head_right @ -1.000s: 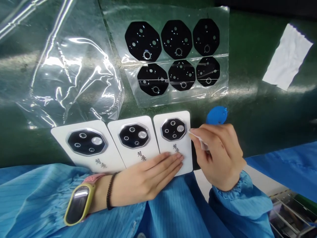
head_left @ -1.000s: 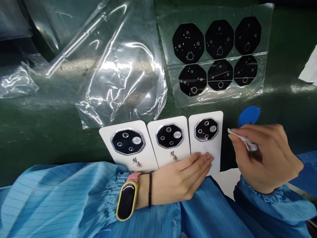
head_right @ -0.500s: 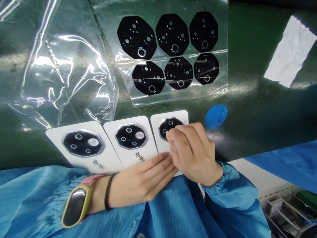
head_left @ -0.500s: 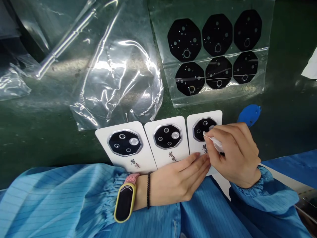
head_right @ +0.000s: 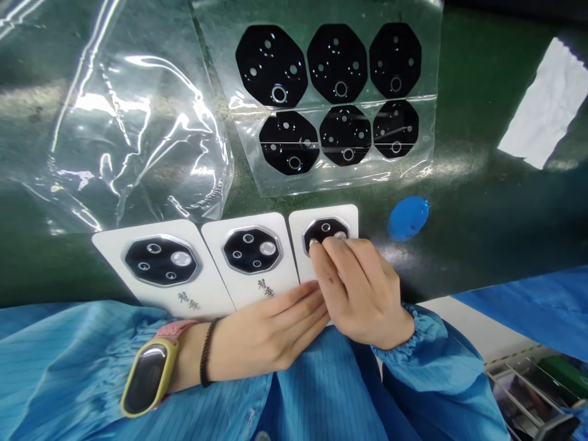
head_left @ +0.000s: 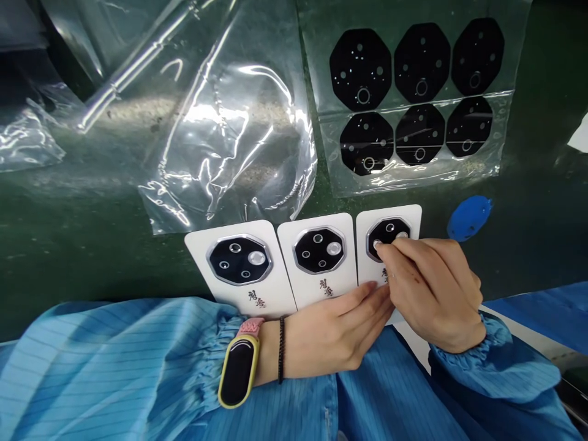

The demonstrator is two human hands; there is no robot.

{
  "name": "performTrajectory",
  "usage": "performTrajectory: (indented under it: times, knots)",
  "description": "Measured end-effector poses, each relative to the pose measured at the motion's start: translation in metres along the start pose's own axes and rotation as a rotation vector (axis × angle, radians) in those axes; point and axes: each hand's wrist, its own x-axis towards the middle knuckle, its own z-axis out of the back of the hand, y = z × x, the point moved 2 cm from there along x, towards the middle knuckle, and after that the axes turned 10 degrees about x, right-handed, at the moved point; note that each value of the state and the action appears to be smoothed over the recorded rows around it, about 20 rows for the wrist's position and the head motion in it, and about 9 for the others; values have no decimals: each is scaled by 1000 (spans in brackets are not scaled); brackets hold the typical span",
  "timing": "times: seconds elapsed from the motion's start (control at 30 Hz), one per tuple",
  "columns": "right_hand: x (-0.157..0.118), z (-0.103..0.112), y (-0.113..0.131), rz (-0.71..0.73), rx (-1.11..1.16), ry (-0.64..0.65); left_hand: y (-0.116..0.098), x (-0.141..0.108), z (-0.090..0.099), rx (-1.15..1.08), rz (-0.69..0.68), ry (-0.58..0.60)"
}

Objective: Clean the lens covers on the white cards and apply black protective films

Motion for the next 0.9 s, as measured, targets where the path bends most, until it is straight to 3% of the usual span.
performTrajectory:
  times: [0.5,0.9]
  knots:
    - [-2,4,-5,123,0,69,-2,-1,-1,23,-6,6]
    - [1,6,-6,122,-22,75,-1,0,0,31,-6,4]
